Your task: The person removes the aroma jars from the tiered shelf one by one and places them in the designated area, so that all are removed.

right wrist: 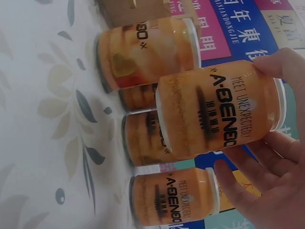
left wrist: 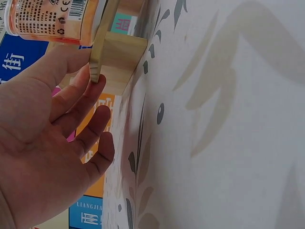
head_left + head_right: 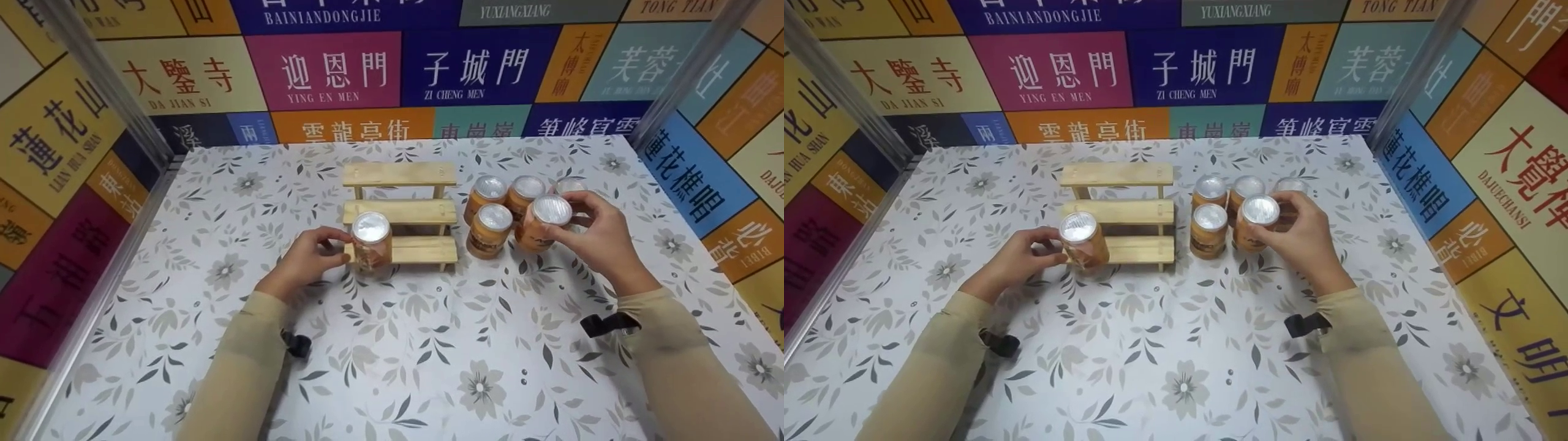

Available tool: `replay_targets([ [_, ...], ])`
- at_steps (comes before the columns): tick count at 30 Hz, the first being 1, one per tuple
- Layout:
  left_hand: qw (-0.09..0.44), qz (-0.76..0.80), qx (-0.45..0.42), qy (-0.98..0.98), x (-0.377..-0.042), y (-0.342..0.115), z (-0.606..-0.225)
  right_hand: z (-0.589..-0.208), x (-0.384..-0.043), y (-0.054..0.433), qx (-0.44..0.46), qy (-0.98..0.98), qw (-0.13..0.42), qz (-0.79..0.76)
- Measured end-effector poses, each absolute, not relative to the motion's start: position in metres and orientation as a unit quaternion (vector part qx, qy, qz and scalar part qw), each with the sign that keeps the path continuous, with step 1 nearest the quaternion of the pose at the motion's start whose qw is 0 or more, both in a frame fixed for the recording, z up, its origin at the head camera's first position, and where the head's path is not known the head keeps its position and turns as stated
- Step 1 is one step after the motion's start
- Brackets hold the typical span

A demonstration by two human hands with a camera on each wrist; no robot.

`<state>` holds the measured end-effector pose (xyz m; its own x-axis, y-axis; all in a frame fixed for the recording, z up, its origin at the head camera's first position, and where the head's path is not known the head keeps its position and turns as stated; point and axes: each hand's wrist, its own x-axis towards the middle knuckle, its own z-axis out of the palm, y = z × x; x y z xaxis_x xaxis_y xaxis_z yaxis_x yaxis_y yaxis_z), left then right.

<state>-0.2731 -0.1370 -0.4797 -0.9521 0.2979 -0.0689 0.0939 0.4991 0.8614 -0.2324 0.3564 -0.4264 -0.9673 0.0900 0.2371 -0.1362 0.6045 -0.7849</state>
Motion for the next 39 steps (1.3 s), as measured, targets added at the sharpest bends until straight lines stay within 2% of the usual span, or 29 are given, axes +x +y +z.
replay_targets([
  [7, 0.108, 0.486, 0.115, 0.86, -0.273, -0.137, -0.479, -0.435, -0.238, 0.357, -0.004, -0.892, 0.089, 0.443],
  [17, 0.113, 0.487, 0.106, 0.86, -0.274, -0.139, -0.479, -0.442, -0.244, 0.358, -0.006, -0.9, 0.068, 0.431],
  [23, 0.096, 0.503, 0.127, 0.849, -0.272, -0.137, -0.479, -0.443, -0.245, 0.359, -0.016, -0.908, 0.044, 0.417],
  [33, 0.09, 0.499, 0.139, 0.851, -0.274, -0.136, -0.478, -0.447, -0.246, 0.366, -0.025, -0.908, 0.022, 0.417],
  [39, 0.08, 0.5, 0.15, 0.849, -0.273, -0.136, -0.481, -0.449, -0.244, 0.366, -0.013, -0.908, 0.031, 0.417],
])
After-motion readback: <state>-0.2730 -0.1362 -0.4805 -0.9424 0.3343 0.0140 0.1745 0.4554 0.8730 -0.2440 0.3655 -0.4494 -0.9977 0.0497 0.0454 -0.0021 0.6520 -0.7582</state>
